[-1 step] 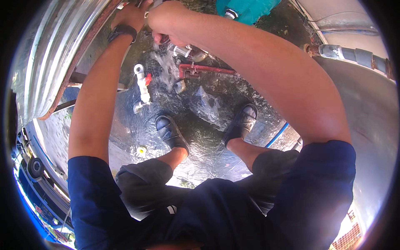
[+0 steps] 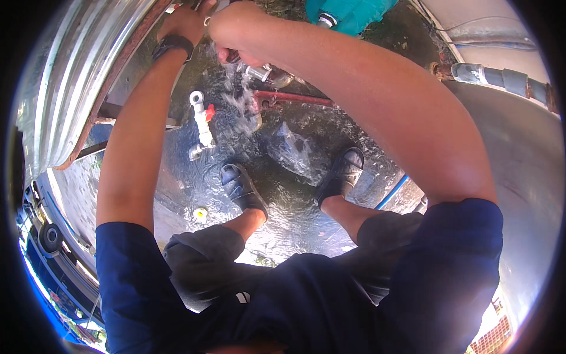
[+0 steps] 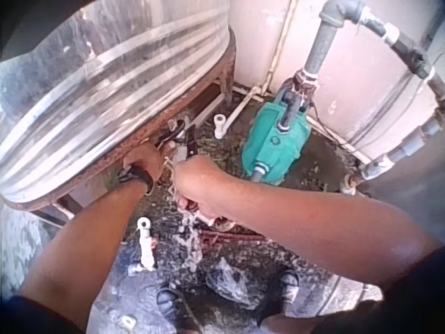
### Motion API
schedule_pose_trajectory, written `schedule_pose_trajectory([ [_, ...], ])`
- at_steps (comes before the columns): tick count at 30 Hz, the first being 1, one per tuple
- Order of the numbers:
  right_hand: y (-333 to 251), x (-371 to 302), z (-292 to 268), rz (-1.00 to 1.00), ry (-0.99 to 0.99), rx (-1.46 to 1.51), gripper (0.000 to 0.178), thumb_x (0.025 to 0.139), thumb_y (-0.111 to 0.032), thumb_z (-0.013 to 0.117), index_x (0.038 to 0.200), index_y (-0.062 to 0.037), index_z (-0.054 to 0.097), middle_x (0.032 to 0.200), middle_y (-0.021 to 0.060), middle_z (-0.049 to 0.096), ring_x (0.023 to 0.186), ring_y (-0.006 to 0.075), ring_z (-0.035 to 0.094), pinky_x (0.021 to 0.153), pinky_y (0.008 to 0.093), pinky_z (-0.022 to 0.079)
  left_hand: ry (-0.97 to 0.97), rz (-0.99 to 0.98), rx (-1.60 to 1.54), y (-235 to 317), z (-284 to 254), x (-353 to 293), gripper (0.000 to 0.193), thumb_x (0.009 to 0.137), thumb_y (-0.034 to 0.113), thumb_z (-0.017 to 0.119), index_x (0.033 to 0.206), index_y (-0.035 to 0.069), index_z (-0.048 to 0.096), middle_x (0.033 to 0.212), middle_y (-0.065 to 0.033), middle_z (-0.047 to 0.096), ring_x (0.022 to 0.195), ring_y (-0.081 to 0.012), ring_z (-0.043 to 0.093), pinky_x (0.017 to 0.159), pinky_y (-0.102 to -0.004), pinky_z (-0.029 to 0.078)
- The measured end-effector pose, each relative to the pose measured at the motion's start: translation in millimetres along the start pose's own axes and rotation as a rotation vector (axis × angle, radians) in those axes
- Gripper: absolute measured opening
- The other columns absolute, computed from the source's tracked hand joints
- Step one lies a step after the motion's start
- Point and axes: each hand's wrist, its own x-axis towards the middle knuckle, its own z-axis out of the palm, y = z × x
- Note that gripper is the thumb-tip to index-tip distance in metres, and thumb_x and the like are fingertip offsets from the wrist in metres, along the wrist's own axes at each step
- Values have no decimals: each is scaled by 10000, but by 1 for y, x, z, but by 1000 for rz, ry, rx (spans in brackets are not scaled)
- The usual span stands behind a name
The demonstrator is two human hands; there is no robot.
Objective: The person works on a plumbing assembly under a large metal tank, using a pipe wrench and hands to tighten and adjust pipe fittings while water sprays from the joints. They repeatedly reposition the wrench and re-tighten connections, then briefly handle a white plastic pipe segment and a thin wire-like object before returning to the fittings.
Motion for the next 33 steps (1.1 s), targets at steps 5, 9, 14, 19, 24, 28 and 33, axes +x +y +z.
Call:
schedule_pose_trajectory([
  [5, -6, 7, -20, 54, -118, -107, 212, 872, 6, 459, 673, -29, 524, 556, 106, 476, 451, 225, 481, 412, 381, 362, 6, 13, -20, 2, -7, -1, 795, 919, 725, 492, 1155, 0, 714, 1127, -276, 701, 1088, -412, 678, 932, -507, 525],
  [9, -33, 30, -63, 309, -522, 28, 271, 907, 2, 465, 651, -89, 468, 552, 12, 417, 441, 123, 411, 395, 276, 336, 36, -9, 33, 5, -10, -3, 821, 892, 764, 496, 1061, 0, 745, 1019, -281, 719, 986, -415, 710, 853, -518, 546],
  [14, -71, 50, -101, 500, -495, -272, 324, 984, -73, 486, 668, -133, 449, 567, -71, 401, 440, 36, 354, 380, 183, 290, -77, -64, -42, 5, -13, -1, 844, 872, 788, 501, 979, -10, 756, 944, -266, 728, 921, -406, 722, 820, -511, 549],
  [19, -114, 52, -111, 649, -488, -508, 307, 1014, -146, 527, 710, -148, 482, 561, -102, 388, 430, 4, 339, 367, 177, 271, -76, 15, -164, -5, 1, 7, 863, 866, 804, 491, 995, -6, 759, 936, -264, 728, 920, -423, 709, 837, -540, 529],
  [24, -144, 46, -108, 333, -277, -1024, 286, 959, -233, 669, 716, -119, 568, 543, -82, 415, 418, 30, 357, 357, 205, 276, -57, -40, 18, -9, 33, 17, 819, 866, 766, 553, 1081, 0, 746, 1002, -256, 728, 960, -446, 689, 881, -568, 507],
  [28, -118, 33, -103, 76, -51, -1042, 258, 880, -237, 753, 709, -77, 642, 589, -14, 550, 451, 134, 476, 410, 312, 420, -13, 185, -14, -22, 36, 22, 864, 892, 786, 477, 1157, -9, 684, 1000, -266, 721, 971, -425, 695, 850, -505, 524],
  [33, -66, 1, -50, -121, -67, -1219, 138, 884, -115, 635, 816, -2, 676, 711, 116, 673, 580, 241, 655, 475, 392, 511, 3, 105, -74, -24, 25, 16, 885, 891, 798, 451, 1129, -14, 711, 1123, -294, 689, 1086, -428, 666, 907, -542, 512],
])
